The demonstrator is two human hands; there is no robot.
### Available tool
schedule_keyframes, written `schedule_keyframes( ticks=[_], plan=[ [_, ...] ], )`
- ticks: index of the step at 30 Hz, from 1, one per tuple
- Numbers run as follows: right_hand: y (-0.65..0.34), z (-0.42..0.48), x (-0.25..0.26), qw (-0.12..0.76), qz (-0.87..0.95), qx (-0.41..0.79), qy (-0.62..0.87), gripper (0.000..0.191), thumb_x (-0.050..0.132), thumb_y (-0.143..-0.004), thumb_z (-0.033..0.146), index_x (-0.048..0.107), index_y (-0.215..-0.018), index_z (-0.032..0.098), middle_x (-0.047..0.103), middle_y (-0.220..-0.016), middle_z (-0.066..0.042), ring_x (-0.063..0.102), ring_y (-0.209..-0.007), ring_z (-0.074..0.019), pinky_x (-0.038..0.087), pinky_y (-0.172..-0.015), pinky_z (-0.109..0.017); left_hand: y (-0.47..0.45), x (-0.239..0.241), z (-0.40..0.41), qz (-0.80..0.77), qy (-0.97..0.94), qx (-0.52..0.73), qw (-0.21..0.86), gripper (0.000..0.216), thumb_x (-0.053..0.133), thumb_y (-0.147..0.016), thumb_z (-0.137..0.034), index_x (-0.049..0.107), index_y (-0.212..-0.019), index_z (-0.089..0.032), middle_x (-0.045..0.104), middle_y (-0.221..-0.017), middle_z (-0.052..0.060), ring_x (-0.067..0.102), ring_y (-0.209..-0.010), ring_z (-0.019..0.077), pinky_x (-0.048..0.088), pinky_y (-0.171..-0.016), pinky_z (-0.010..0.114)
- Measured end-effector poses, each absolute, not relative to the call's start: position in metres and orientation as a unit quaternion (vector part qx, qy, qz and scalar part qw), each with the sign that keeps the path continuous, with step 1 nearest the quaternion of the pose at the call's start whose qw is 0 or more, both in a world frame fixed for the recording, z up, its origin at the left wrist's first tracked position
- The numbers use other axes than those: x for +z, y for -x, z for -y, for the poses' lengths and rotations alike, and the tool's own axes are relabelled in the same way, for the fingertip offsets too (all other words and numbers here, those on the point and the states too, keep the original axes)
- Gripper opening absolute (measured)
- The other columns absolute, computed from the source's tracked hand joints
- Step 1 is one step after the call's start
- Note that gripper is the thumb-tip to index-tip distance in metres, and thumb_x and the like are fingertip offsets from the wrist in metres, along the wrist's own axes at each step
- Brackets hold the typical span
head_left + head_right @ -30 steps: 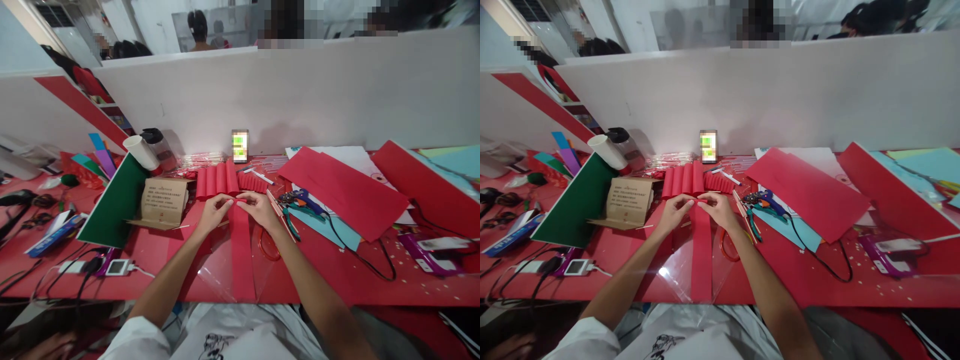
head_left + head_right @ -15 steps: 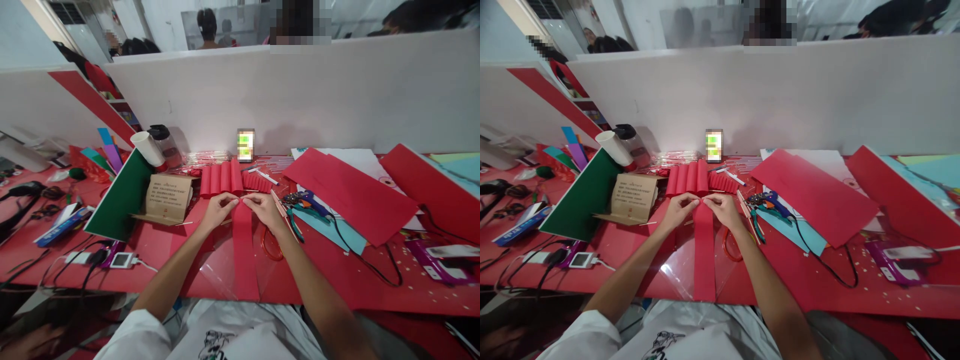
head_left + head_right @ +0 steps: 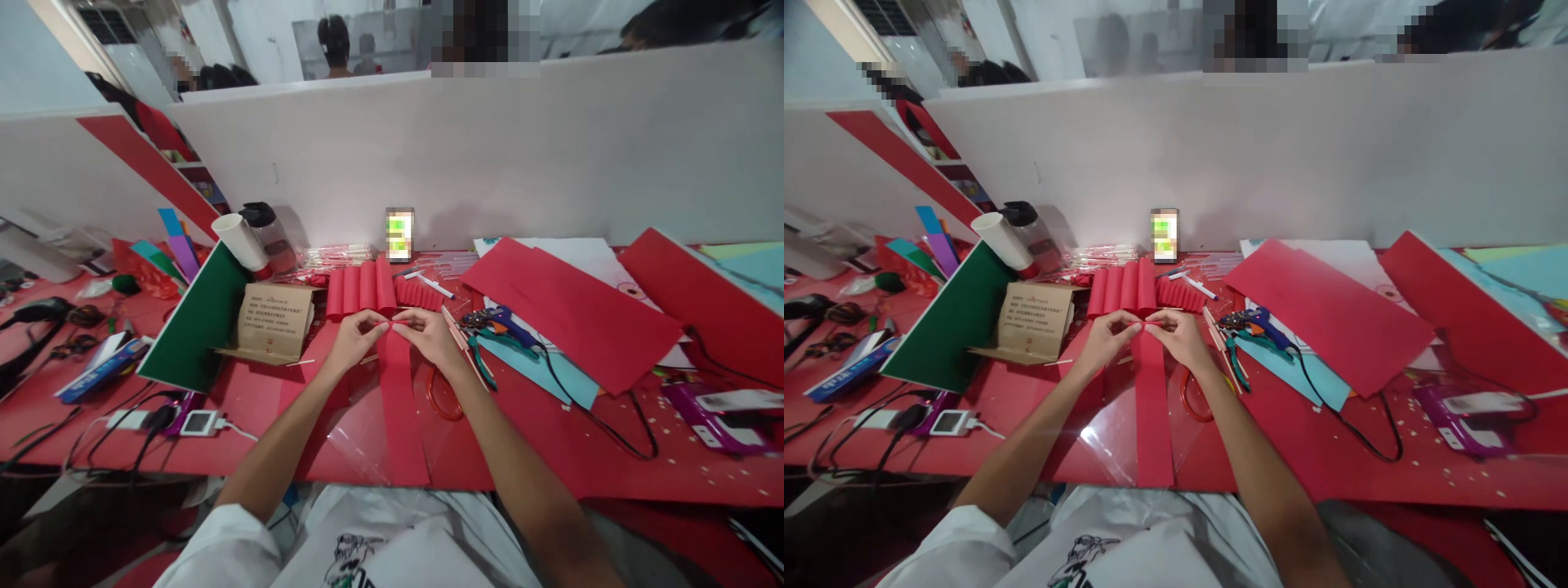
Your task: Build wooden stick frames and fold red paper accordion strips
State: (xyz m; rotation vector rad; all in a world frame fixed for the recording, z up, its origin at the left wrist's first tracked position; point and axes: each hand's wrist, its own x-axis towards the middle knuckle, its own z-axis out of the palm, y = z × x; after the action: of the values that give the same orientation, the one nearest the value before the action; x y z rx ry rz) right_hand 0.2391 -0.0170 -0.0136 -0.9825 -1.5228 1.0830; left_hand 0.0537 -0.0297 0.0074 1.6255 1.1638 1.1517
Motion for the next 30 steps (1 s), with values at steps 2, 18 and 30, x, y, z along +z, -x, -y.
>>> schedule_keyframes(
  ticks=[2, 18, 30],
  plan=[
    [-0.2396, 0.0174, -0.0128, 0.491, 0.631, 0.442, 0.406, 0.023, 0.073, -0.081, 0.039, 0.075, -0.091, 0.019, 0.077, -0.096, -0.008, 0.072, -0.088, -0.0213, 0.056, -0.081, -0.034, -0.0531, 0.0071, 0.0296, -0.459, -0.643, 0.457, 0.408, 0.027, 0.072, -0.081, -0.041, 0.073, -0.085, -0.015, 0.072, -0.081, 0.004, 0.06, -0.071, 0.0151, 0.047, -0.068, 0.027],
    [-0.2413, 0.0181, -0.0086, 0.481, 0.637, 0.443, 0.409, 0.021, 0.071, -0.082, 0.04, 0.077, -0.085, 0.02, 0.078, -0.09, -0.007, 0.073, -0.085, -0.023, 0.057, -0.078, -0.034, -0.0506, 0.011, 0.0284, -0.454, -0.642, 0.438, 0.436, 0.037, 0.068, -0.081, -0.052, 0.069, -0.076, -0.015, 0.063, -0.067, 0.002, 0.052, -0.06, 0.0128, 0.042, -0.057, 0.025],
    [-0.2387, 0.0175, -0.0118, 0.465, 0.67, 0.418, 0.401, 0.021, 0.065, -0.085, 0.037, 0.072, -0.085, 0.018, 0.075, -0.088, -0.007, 0.069, -0.084, -0.0209, 0.053, -0.078, -0.033, -0.0525, 0.0057, 0.0297, -0.456, -0.69, 0.403, 0.391, 0.031, 0.066, -0.086, -0.045, 0.073, -0.085, -0.015, 0.072, -0.08, 0.005, 0.06, -0.07, 0.0156, 0.045, -0.066, 0.026]
  ],
)
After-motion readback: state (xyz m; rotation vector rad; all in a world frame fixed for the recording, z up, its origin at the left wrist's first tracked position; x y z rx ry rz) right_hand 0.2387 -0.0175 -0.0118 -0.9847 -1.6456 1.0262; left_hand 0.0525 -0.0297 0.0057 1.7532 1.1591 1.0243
